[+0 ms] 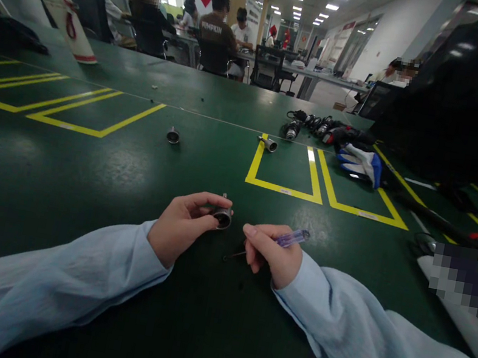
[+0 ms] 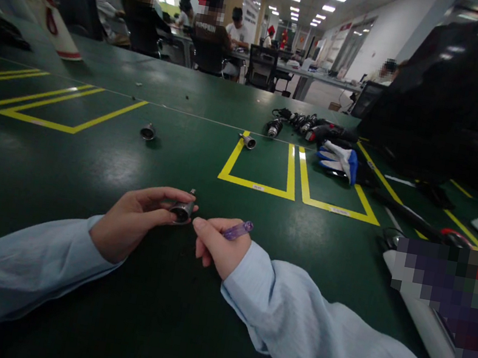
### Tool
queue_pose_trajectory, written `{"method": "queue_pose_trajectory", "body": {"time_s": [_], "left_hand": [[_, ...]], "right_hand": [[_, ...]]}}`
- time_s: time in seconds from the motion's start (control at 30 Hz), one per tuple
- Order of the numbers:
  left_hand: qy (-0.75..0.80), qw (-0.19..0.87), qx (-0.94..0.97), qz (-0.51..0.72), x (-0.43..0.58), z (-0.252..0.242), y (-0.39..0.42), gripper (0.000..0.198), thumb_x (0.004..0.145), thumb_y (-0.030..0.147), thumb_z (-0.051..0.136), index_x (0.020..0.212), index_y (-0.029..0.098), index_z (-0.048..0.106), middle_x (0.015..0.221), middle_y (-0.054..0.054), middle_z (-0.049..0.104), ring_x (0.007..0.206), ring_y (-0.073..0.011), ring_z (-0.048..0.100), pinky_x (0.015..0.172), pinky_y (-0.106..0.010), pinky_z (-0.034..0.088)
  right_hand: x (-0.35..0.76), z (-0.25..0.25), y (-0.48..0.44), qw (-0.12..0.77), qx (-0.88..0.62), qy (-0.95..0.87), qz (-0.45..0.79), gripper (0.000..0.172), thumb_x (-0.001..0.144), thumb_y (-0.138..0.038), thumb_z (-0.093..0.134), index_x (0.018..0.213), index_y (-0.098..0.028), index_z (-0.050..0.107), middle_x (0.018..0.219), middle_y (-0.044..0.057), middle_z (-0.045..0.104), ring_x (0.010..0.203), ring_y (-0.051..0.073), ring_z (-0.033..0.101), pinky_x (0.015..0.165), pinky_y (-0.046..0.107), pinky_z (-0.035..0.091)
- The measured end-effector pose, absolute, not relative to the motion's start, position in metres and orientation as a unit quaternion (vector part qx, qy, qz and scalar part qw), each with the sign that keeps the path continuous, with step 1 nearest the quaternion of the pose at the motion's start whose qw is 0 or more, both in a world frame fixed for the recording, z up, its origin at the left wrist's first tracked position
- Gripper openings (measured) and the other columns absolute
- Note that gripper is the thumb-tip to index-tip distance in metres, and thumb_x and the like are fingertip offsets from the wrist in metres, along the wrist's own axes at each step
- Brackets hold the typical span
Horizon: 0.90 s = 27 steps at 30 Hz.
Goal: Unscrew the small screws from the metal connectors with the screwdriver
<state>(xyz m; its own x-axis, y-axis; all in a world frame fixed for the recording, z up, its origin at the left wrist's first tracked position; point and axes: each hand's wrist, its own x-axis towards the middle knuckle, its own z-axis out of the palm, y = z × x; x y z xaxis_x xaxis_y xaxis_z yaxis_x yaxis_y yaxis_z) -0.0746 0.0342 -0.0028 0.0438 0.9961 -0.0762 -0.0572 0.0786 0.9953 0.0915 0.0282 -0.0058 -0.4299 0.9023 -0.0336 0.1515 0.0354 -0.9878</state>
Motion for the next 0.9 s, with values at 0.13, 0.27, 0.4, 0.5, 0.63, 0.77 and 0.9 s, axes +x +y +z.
{"method": "queue_pose_trajectory", "body": {"time_s": [0.13, 0.27, 0.4, 0.5, 0.63, 0.77, 0.9], "left_hand": [[0.499, 0.539, 0.477, 0.483, -0.074, -0.001, 0.034, 0.026, 0.056, 0.012, 0.066, 0.082, 0.014, 0.065, 0.089, -0.006, 0.068, 0.084, -0.0198, 0.063, 0.080, -0.034, 0.048], [0.497, 0.541, 0.476, 0.483, -0.074, -0.001, 0.034, 0.027, 0.055, 0.012, 0.065, 0.081, 0.015, 0.066, 0.088, -0.006, 0.068, 0.085, -0.0211, 0.062, 0.081, -0.035, 0.047], [0.493, 0.550, 0.468, 0.485, -0.075, -0.001, 0.034, 0.030, 0.056, 0.012, 0.065, 0.086, 0.014, 0.065, 0.087, -0.006, 0.068, 0.082, -0.0209, 0.063, 0.078, -0.035, 0.049], [0.498, 0.549, 0.456, 0.493, -0.076, -0.001, 0.034, 0.033, 0.056, 0.013, 0.067, 0.089, 0.013, 0.065, 0.084, -0.006, 0.069, 0.079, -0.0193, 0.064, 0.078, -0.034, 0.049], [0.499, 0.551, 0.446, 0.499, -0.076, -0.001, 0.034, 0.036, 0.056, 0.014, 0.068, 0.092, 0.013, 0.064, 0.083, -0.006, 0.069, 0.079, -0.0194, 0.064, 0.077, -0.033, 0.050], [0.493, 0.555, 0.452, 0.494, -0.076, -0.001, 0.033, 0.036, 0.058, 0.013, 0.066, 0.094, 0.013, 0.064, 0.083, -0.006, 0.069, 0.078, -0.0194, 0.064, 0.073, -0.032, 0.050], [0.492, 0.551, 0.471, 0.483, -0.075, -0.001, 0.031, 0.034, 0.058, 0.013, 0.066, 0.092, 0.014, 0.065, 0.086, -0.006, 0.069, 0.079, -0.0186, 0.064, 0.072, -0.030, 0.050]], "right_hand": [[0.090, -0.003, 0.025, 0.316, -0.435, -0.657, 0.529, 0.044, 0.081, -0.038, 0.040, 0.044, -0.017, 0.047, 0.035, -0.004, 0.041, 0.034, 0.006, 0.039, 0.041, 0.020, 0.031], [0.091, 0.002, 0.022, 0.292, -0.422, -0.727, 0.456, 0.045, 0.084, -0.034, 0.037, 0.042, -0.017, 0.044, 0.036, -0.004, 0.039, 0.036, 0.007, 0.039, 0.042, 0.021, 0.031], [0.092, -0.003, 0.020, 0.315, -0.314, -0.865, 0.235, 0.041, 0.085, -0.027, 0.037, 0.046, -0.016, 0.044, 0.043, -0.002, 0.042, 0.045, 0.009, 0.041, 0.051, 0.025, 0.031], [0.092, -0.009, 0.018, 0.329, -0.228, -0.910, 0.110, 0.034, 0.084, -0.025, 0.037, 0.052, -0.016, 0.046, 0.049, 0.000, 0.044, 0.050, 0.011, 0.039, 0.054, 0.027, 0.030], [0.093, -0.009, 0.014, 0.358, -0.212, -0.905, 0.087, 0.032, 0.085, -0.023, 0.035, 0.058, -0.015, 0.050, 0.054, 0.002, 0.048, 0.056, 0.013, 0.043, 0.058, 0.029, 0.034], [0.094, -0.006, 0.014, 0.372, -0.220, -0.899, 0.070, 0.029, 0.084, -0.023, 0.037, 0.063, -0.014, 0.054, 0.059, 0.005, 0.052, 0.061, 0.015, 0.046, 0.059, 0.029, 0.036], [0.091, -0.008, 0.019, 0.374, -0.237, -0.896, 0.047, 0.029, 0.084, -0.023, 0.038, 0.064, -0.012, 0.056, 0.062, 0.006, 0.054, 0.062, 0.015, 0.046, 0.059, 0.029, 0.037]]}}
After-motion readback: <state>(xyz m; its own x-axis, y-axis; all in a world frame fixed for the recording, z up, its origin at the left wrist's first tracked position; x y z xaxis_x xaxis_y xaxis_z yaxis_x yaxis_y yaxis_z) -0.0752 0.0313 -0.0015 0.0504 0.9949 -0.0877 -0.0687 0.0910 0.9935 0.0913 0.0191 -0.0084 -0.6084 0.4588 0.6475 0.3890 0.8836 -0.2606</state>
